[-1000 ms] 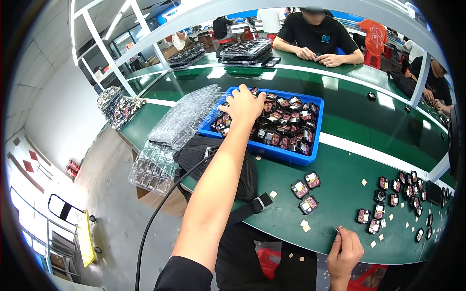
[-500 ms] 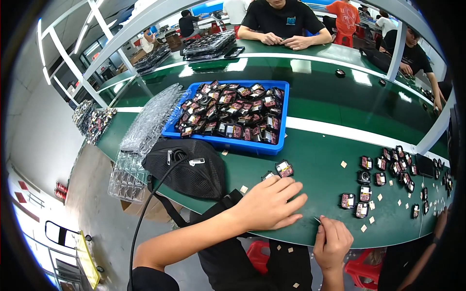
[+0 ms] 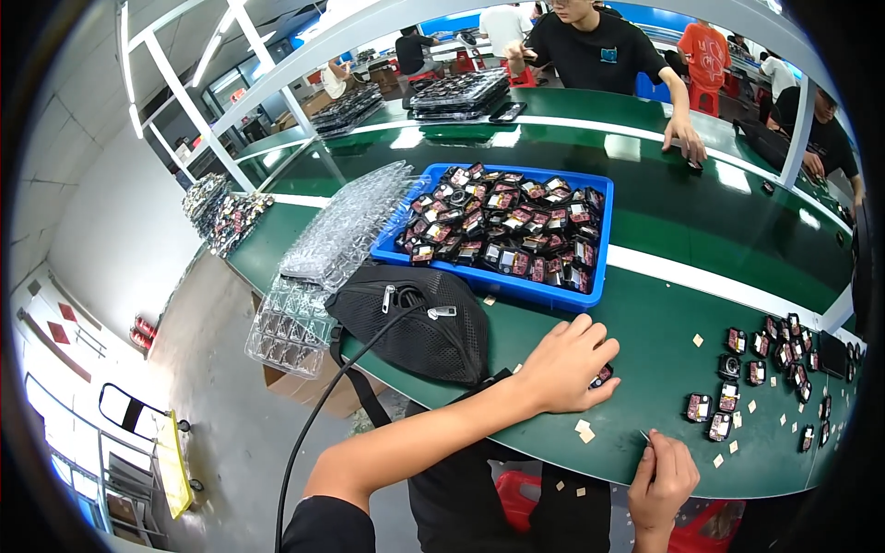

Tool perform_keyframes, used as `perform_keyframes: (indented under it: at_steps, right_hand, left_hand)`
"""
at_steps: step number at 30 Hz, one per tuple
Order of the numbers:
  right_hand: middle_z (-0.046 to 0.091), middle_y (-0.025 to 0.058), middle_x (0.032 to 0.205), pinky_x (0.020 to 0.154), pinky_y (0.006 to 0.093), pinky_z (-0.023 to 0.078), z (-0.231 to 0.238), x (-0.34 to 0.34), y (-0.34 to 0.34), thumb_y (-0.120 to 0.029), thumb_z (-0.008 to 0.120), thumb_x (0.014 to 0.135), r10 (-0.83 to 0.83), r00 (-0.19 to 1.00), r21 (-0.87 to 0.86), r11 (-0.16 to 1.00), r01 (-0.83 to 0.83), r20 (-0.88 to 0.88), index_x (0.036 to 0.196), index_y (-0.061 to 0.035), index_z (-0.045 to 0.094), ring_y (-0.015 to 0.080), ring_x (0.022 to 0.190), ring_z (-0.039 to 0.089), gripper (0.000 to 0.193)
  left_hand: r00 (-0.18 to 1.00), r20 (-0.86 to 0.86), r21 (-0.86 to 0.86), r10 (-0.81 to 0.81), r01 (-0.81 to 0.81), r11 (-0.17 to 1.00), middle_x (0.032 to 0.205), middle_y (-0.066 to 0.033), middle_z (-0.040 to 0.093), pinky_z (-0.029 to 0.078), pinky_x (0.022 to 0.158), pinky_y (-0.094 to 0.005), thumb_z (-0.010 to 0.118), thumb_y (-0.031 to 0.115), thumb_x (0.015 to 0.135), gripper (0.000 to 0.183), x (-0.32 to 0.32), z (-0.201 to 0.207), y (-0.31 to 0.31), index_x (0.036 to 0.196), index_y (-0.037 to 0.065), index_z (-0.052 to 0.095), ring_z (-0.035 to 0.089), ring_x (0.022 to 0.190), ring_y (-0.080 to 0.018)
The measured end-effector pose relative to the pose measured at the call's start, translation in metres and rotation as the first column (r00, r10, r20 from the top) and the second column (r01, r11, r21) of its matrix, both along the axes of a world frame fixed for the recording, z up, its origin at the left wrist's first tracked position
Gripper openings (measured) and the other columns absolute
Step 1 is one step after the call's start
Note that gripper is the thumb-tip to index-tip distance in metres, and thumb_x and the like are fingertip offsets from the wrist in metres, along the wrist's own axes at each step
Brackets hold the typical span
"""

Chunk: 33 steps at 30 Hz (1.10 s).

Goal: Assemble small electronic components (smartwatch-like devices) using tweezers.

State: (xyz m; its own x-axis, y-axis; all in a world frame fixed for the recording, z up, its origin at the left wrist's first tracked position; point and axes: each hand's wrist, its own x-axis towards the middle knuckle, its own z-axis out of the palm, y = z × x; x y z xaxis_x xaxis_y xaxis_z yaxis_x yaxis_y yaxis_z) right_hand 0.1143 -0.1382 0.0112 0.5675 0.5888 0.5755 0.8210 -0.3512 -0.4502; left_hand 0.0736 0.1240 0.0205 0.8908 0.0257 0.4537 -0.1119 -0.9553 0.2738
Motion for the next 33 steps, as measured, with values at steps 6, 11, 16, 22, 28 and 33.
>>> perform_keyframes:
  at_steps: [6, 11, 16, 22, 28, 33]
  right_hand:
    - [0.071, 0.0206, 0.090, 0.068, 0.0466, 0.052, -0.007, 0.004, -0.001, 0.004, 0.064, 0.090, 0.015, 1.000, 0.014, 1.000, -0.015, 0.001, 0.106, 0.0061, 0.069, 0.0396, 0.077, 0.068, 0.017]
    - [0.070, 0.0192, 0.089, 0.068, 0.0459, 0.052, 0.000, 0.002, 0.001, 0.002, 0.065, 0.088, 0.007, 1.000, -0.010, 1.000, -0.007, -0.014, 0.104, 0.0048, 0.070, 0.0384, 0.076, 0.067, 0.017]
    - [0.070, 0.0180, 0.088, 0.067, 0.0450, 0.052, 0.001, 0.000, 0.001, 0.001, 0.066, 0.087, 0.001, 1.000, -0.003, 1.000, -0.001, 0.015, 0.104, 0.0040, 0.070, 0.0371, 0.075, 0.067, 0.018]
    - [0.071, 0.0176, 0.089, 0.068, 0.0448, 0.053, 0.002, 0.002, 0.001, 0.001, 0.067, 0.087, 0.011, 1.000, -0.002, 1.000, -0.011, 0.018, 0.104, 0.0037, 0.071, 0.0367, 0.076, 0.068, 0.018]
    - [0.072, 0.0174, 0.089, 0.067, 0.0440, 0.054, 0.002, 0.003, 0.000, -0.001, 0.069, 0.085, 0.000, 1.000, -0.003, 1.000, 0.000, 0.024, 0.104, 0.0026, 0.072, 0.0366, 0.075, 0.068, 0.019]
    - [0.072, 0.0158, 0.088, 0.065, 0.0437, 0.053, 0.002, 0.003, 0.001, -0.002, 0.069, 0.085, 0.000, 1.000, 0.006, 1.000, 0.000, 0.031, 0.103, 0.0014, 0.072, 0.0355, 0.073, 0.068, 0.019]
  left_hand:
    - [0.998, 0.044, -0.021, -0.054, 0.055, 0.998, 0.094, -0.0093, 0.055, 0.050, 0.079, -0.0422, 0.080, 0.029, 0.081, 0.034, 0.001, -0.001, 0.000, 0.097, 0.007, 0.060, 0.055, 0.094, -0.0293]
    - [0.997, -0.018, -0.048, -0.069, 0.068, 0.996, 0.090, -0.0083, 0.055, 0.051, 0.079, -0.0423, 0.080, 0.026, 0.079, 0.033, -0.004, 0.005, 0.003, 0.097, 0.007, 0.059, 0.056, 0.090, -0.0292]
    - [0.992, 0.069, -0.049, -0.107, 0.111, 0.993, 0.090, -0.0081, 0.055, 0.052, 0.073, -0.0416, 0.082, 0.025, 0.078, 0.030, -0.005, 0.003, 0.001, 0.087, 0.007, 0.060, 0.056, 0.088, -0.0283]
    - [0.989, 0.147, -0.086, -0.011, 0.024, 0.996, 0.087, -0.0091, 0.053, 0.050, 0.057, -0.0401, 0.084, 0.022, 0.075, 0.030, -0.007, 0.017, -0.002, 0.081, 0.006, 0.060, 0.058, 0.075, -0.0274]
    - [0.871, 0.373, -0.032, 0.318, -0.331, 0.943, 0.086, -0.0118, 0.054, 0.052, 0.059, -0.0424, 0.082, 0.021, 0.080, 0.027, 0.027, 0.075, 0.038, 0.083, 0.004, 0.063, 0.061, 0.067, -0.0314]
    - [0.643, 0.376, -0.046, 0.667, -0.706, 0.707, 0.099, -0.0183, 0.060, 0.058, 0.070, -0.0506, 0.075, 0.031, 0.088, 0.030, 0.060, 0.120, 0.115, 0.092, 0.002, 0.070, 0.070, 0.083, -0.0386]
